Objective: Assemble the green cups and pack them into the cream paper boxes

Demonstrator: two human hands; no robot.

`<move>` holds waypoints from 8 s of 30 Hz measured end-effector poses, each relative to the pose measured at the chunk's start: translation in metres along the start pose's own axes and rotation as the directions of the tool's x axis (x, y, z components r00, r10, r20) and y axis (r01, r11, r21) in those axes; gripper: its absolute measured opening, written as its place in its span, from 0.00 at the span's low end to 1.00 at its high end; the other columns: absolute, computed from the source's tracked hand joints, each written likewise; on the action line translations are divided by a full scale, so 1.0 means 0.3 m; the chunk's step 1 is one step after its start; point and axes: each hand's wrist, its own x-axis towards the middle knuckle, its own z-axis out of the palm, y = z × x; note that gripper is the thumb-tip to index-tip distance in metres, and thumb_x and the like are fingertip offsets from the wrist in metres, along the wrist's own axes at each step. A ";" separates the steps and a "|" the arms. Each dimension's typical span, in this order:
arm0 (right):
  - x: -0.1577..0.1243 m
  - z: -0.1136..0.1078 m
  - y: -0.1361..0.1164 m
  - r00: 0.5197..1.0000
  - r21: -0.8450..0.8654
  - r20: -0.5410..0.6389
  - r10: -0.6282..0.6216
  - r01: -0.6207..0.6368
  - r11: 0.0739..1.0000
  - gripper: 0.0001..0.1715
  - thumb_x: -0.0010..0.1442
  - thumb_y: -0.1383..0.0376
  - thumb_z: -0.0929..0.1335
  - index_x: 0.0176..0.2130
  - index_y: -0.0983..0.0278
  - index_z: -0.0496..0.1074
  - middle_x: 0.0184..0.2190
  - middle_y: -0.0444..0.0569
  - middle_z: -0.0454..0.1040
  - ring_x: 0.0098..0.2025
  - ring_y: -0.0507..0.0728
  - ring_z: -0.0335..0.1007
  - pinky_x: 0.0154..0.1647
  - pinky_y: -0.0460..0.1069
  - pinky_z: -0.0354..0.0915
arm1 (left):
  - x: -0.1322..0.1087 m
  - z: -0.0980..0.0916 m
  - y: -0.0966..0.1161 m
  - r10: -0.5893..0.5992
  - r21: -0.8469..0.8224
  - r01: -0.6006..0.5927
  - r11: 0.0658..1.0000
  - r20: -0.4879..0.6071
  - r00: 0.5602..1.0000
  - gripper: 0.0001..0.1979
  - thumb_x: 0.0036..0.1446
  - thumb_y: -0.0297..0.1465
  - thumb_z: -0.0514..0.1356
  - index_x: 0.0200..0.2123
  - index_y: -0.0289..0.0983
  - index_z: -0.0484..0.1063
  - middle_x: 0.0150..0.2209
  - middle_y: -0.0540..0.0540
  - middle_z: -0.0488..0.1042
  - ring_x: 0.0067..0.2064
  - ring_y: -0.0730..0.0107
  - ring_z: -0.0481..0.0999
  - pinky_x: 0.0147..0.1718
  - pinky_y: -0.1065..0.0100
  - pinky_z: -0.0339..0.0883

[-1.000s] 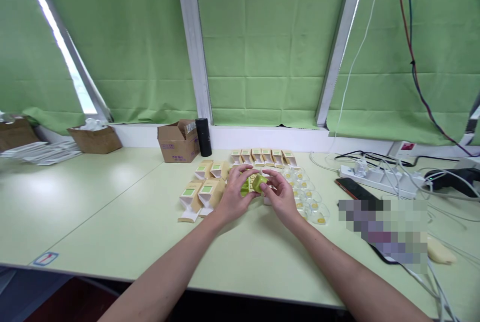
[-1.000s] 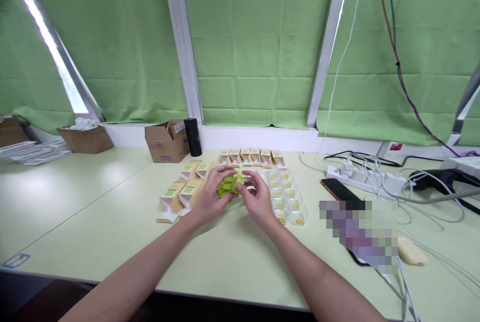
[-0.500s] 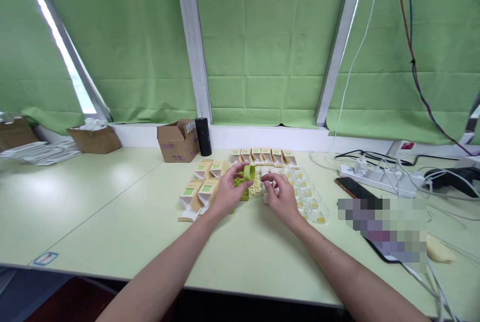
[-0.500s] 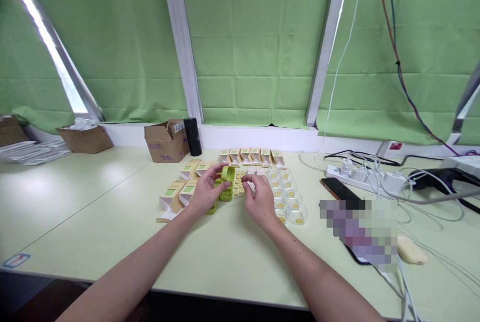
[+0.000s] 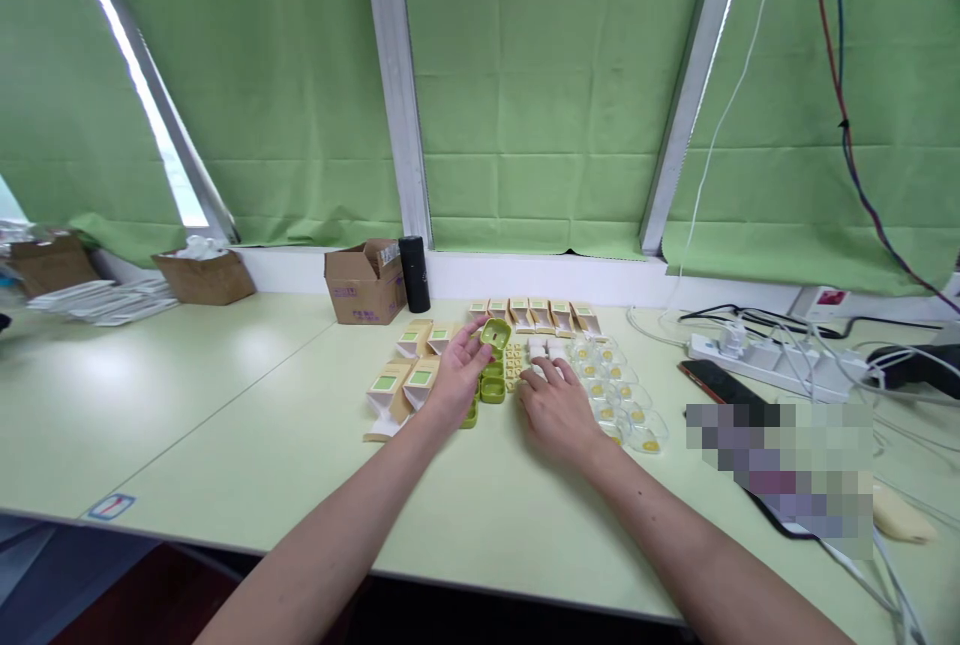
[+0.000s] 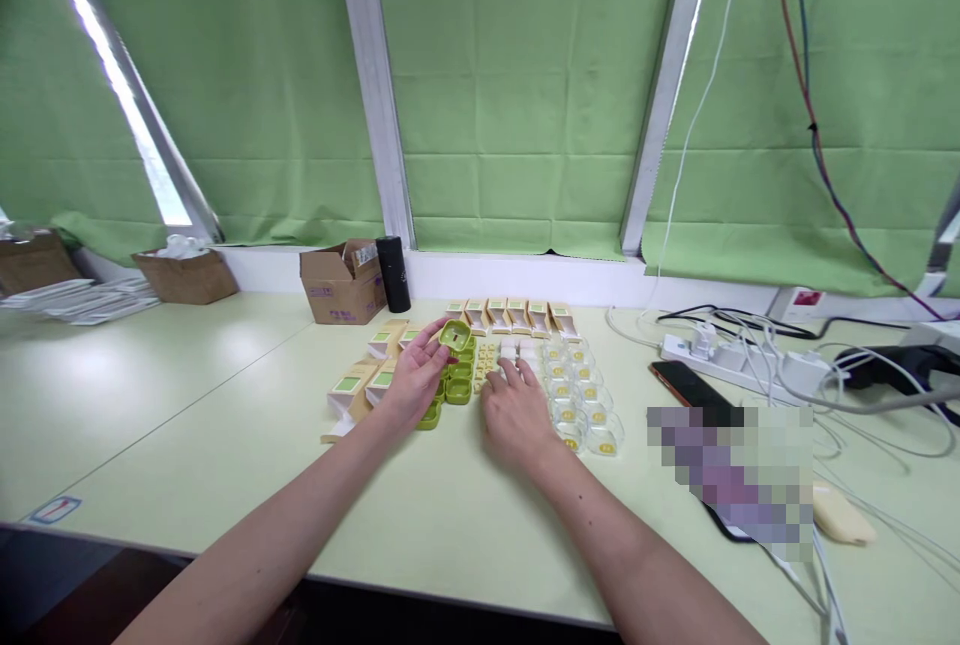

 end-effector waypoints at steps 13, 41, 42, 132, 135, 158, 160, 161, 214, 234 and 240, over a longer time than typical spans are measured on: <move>0.008 0.001 -0.011 0.998 -0.028 0.064 -0.030 0.032 0.999 0.16 0.62 0.72 0.66 0.43 0.68 0.82 0.47 0.62 0.82 0.65 0.73 0.62 0.70 0.65 0.46 | -0.014 0.010 0.006 -0.024 -0.054 0.027 0.998 0.042 0.999 0.36 0.55 0.44 0.74 0.63 0.40 0.68 0.52 0.40 0.80 0.47 0.64 0.81 0.48 0.62 0.74; 0.024 -0.040 0.014 0.802 0.890 -0.306 0.513 0.050 0.452 0.13 0.64 0.63 0.68 0.48 0.58 0.78 0.36 0.47 0.80 0.40 0.59 0.75 0.45 0.55 0.67 | -0.024 0.014 -0.003 0.031 0.183 -0.046 0.982 0.083 0.996 0.29 0.59 0.41 0.70 0.61 0.40 0.69 0.60 0.37 0.76 0.64 0.55 0.74 0.61 0.56 0.69; 0.026 -0.041 0.015 0.801 0.912 -0.289 0.524 0.063 0.406 0.14 0.64 0.62 0.68 0.48 0.58 0.79 0.37 0.48 0.81 0.41 0.59 0.75 0.45 0.55 0.68 | -0.023 0.012 -0.007 0.032 0.189 -0.047 0.981 0.083 0.996 0.29 0.59 0.41 0.70 0.61 0.40 0.70 0.61 0.36 0.75 0.65 0.54 0.72 0.62 0.55 0.68; 0.008 -0.015 0.040 0.714 0.201 -0.694 0.092 0.069 0.977 0.07 0.68 0.68 0.68 0.42 0.61 0.78 0.38 0.53 0.73 0.43 0.62 0.64 0.42 0.56 0.63 | -0.065 0.057 0.016 0.076 0.430 -0.118 0.895 0.115 0.990 0.23 0.49 0.28 0.75 0.49 0.42 0.78 0.52 0.43 0.76 0.55 0.58 0.77 0.59 0.54 0.72; 0.008 -0.012 0.042 0.725 0.235 -0.681 0.100 0.087 0.968 0.08 0.69 0.69 0.68 0.42 0.60 0.78 0.38 0.53 0.72 0.44 0.62 0.64 0.41 0.56 0.63 | -0.067 0.057 0.017 0.077 0.432 -0.117 0.894 0.110 0.991 0.23 0.48 0.27 0.75 0.49 0.42 0.79 0.52 0.43 0.75 0.55 0.58 0.77 0.59 0.54 0.72; -0.003 -0.022 0.029 0.800 0.400 -0.595 0.076 0.213 0.891 0.36 0.63 0.72 0.66 0.68 0.59 0.60 0.59 0.60 0.71 0.62 0.68 0.68 0.60 0.64 0.71 | -0.053 0.038 0.024 0.166 0.523 -0.181 0.833 0.076 0.983 0.22 0.48 0.28 0.76 0.48 0.43 0.80 0.52 0.44 0.72 0.54 0.58 0.77 0.61 0.53 0.71; 0.000 -0.010 0.029 0.810 0.428 -0.580 0.088 0.210 0.879 0.35 0.63 0.74 0.65 0.67 0.60 0.63 0.57 0.59 0.72 0.61 0.67 0.69 0.59 0.63 0.72 | -0.059 0.042 0.022 0.159 0.542 -0.183 0.820 0.092 0.983 0.23 0.47 0.29 0.76 0.48 0.43 0.80 0.52 0.44 0.71 0.55 0.57 0.76 0.61 0.54 0.71; 0.002 -0.005 0.031 0.813 0.448 -0.573 0.100 0.208 0.869 0.34 0.63 0.74 0.65 0.66 0.59 0.64 0.57 0.59 0.72 0.60 0.66 0.70 0.59 0.63 0.73 | -0.062 0.043 0.023 0.159 0.538 -0.190 0.821 0.105 0.982 0.23 0.48 0.30 0.76 0.49 0.43 0.79 0.53 0.43 0.71 0.56 0.57 0.76 0.61 0.54 0.71; 0.015 0.039 0.033 0.785 0.582 -0.581 0.215 0.216 0.784 0.27 0.62 0.75 0.66 0.59 0.59 0.68 0.54 0.57 0.76 0.58 0.64 0.74 0.59 0.63 0.74 | -0.053 0.050 0.030 0.069 0.607 -0.097 0.789 0.070 0.995 0.11 0.62 0.38 0.62 0.32 0.37 0.75 0.30 0.46 0.76 0.36 0.64 0.76 0.39 0.64 0.70; 0.017 0.042 0.039 0.785 0.587 -0.580 0.216 0.219 0.780 0.29 0.61 0.75 0.66 0.59 0.58 0.68 0.55 0.57 0.75 0.58 0.65 0.74 0.58 0.64 0.75 | -0.051 0.042 0.036 0.071 0.605 -0.101 0.790 0.073 0.995 0.12 0.63 0.38 0.62 0.31 0.37 0.74 0.28 0.48 0.74 0.34 0.66 0.74 0.38 0.64 0.68; 0.017 0.046 0.044 0.782 0.596 -0.581 0.227 0.218 0.773 0.28 0.61 0.74 0.66 0.59 0.58 0.68 0.56 0.57 0.75 0.58 0.65 0.74 0.58 0.64 0.75 | -0.048 0.036 0.030 0.065 0.616 -0.086 0.783 0.057 0.996 0.11 0.63 0.38 0.62 0.31 0.37 0.73 0.28 0.48 0.74 0.34 0.65 0.73 0.38 0.65 0.67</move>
